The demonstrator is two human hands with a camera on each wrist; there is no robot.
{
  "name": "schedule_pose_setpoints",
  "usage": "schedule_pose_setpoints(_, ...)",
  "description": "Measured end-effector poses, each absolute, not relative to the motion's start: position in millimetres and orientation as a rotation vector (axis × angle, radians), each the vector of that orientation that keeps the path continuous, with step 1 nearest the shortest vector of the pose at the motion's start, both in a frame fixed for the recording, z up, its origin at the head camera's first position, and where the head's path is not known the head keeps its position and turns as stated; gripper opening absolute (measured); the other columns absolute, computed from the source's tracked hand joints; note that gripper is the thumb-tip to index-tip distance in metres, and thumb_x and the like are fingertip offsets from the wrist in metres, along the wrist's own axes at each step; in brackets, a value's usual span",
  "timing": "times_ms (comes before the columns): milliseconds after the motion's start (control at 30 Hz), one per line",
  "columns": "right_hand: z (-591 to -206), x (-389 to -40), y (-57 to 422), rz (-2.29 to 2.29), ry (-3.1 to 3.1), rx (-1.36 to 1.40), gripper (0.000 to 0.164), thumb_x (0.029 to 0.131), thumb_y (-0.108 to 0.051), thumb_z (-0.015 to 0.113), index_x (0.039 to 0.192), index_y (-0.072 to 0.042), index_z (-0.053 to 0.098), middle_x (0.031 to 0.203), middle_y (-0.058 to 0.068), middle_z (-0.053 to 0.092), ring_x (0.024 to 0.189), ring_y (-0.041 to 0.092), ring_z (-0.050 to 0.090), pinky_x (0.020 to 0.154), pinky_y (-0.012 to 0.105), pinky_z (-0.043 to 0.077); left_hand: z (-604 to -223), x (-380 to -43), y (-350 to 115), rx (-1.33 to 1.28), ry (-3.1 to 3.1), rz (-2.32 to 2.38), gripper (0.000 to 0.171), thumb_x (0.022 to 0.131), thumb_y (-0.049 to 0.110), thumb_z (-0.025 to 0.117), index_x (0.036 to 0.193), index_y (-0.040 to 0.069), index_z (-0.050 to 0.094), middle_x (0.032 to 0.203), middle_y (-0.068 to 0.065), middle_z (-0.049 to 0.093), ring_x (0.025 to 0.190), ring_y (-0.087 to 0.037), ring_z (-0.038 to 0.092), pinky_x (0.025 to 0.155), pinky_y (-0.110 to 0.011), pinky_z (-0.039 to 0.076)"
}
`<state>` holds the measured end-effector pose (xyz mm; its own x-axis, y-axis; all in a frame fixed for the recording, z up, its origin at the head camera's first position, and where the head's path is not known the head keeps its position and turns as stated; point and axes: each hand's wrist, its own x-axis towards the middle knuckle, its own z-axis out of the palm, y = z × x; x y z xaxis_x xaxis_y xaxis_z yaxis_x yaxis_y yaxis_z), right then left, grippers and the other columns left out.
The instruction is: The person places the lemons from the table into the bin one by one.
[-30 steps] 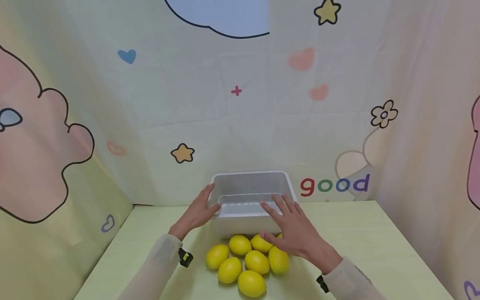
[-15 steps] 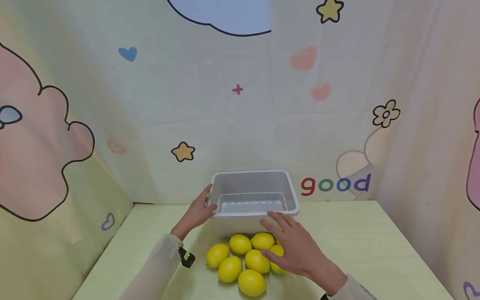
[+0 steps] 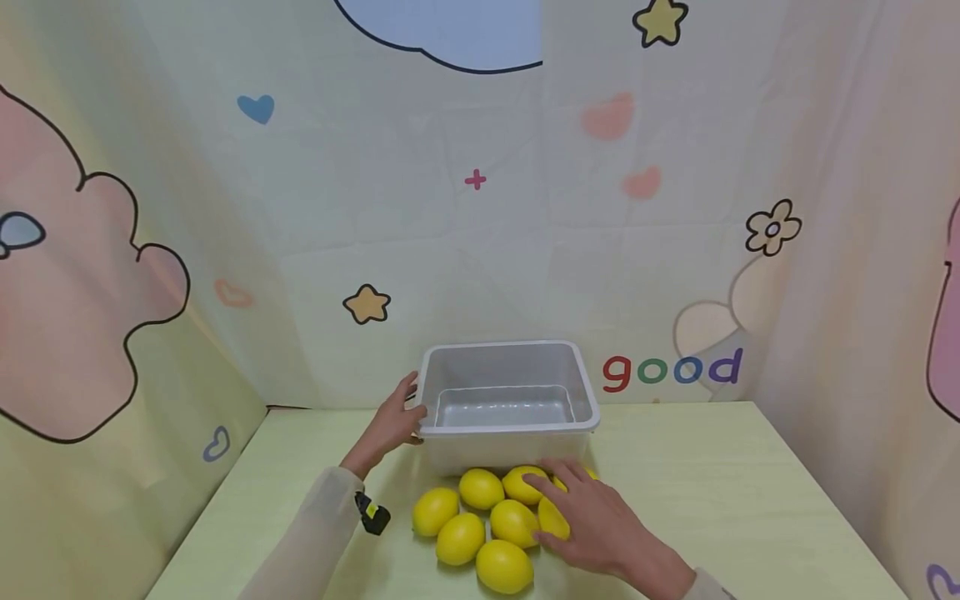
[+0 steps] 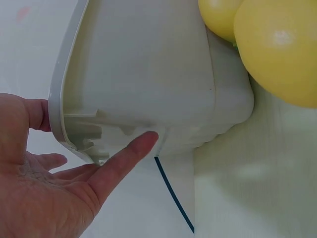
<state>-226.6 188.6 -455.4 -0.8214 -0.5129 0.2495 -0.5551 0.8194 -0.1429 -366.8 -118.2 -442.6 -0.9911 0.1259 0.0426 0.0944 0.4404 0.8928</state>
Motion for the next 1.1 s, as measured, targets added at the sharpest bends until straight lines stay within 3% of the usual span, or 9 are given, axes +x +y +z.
schedule_pose_setpoints(233, -465.4, -232.7, 191.6, 0.38, -2.986, 0.789, 0.066, 0.074, -0.044, 0.073, 0.133, -0.026, 0.048, 0.141, 0.006, 0.045, 0.123, 0.03, 0.047, 0.084, 0.055, 0.05, -444.2, -368.1, -119.3, 0.183, 2.545, 1.692, 0.069, 0.089, 0.022, 0.047, 0.15, 0.022, 0.015, 0.152, -0.013, 0.03, 0.114, -0.044, 0.054, 0.058, -0.037, 0.058)
schedule_pose_setpoints(600, -484.8, -242.0, 191.6, 0.427, -3.02, 0.804, 0.061, 0.075, -0.044, 0.072, 0.129, -0.023, 0.053, 0.138, 0.01, 0.047, 0.121, 0.033, 0.048, 0.078, 0.058, 0.051, -447.8, -370.5, -121.5, 0.193, 2.498, 1.687, 0.068, 0.091, 0.027, 0.045, 0.151, 0.02, 0.013, 0.152, -0.015, 0.03, 0.119, -0.042, 0.051, 0.059, -0.039, 0.058)
schedule_pose_setpoints(800, -490.7, -245.5, 188.6, 0.428, -3.016, 0.823, 0.059, 0.074, -0.042, 0.073, 0.126, -0.021, 0.055, 0.136, 0.009, 0.047, 0.118, 0.031, 0.05, 0.077, 0.054, 0.052, -447.7, -371.0, -121.3, 0.195, 2.473, 1.705, 0.069, 0.09, 0.027, 0.045, 0.151, 0.02, 0.014, 0.152, -0.015, 0.029, 0.122, -0.044, 0.048, 0.059, -0.04, 0.058)
schedule_pose_setpoints(1100, -497.7, -250.0, 185.5, 0.409, -3.035, 0.839, 0.05, 0.074, -0.043, 0.073, 0.117, -0.022, 0.06, 0.119, -0.002, 0.05, 0.104, 0.019, 0.05, 0.087, 0.044, 0.051, -447.6, -370.6, -122.1, 0.202, 2.462, 1.713, 0.068, 0.09, 0.027, 0.046, 0.15, 0.022, 0.015, 0.151, -0.015, 0.03, 0.121, -0.045, 0.048, 0.06, -0.041, 0.058)
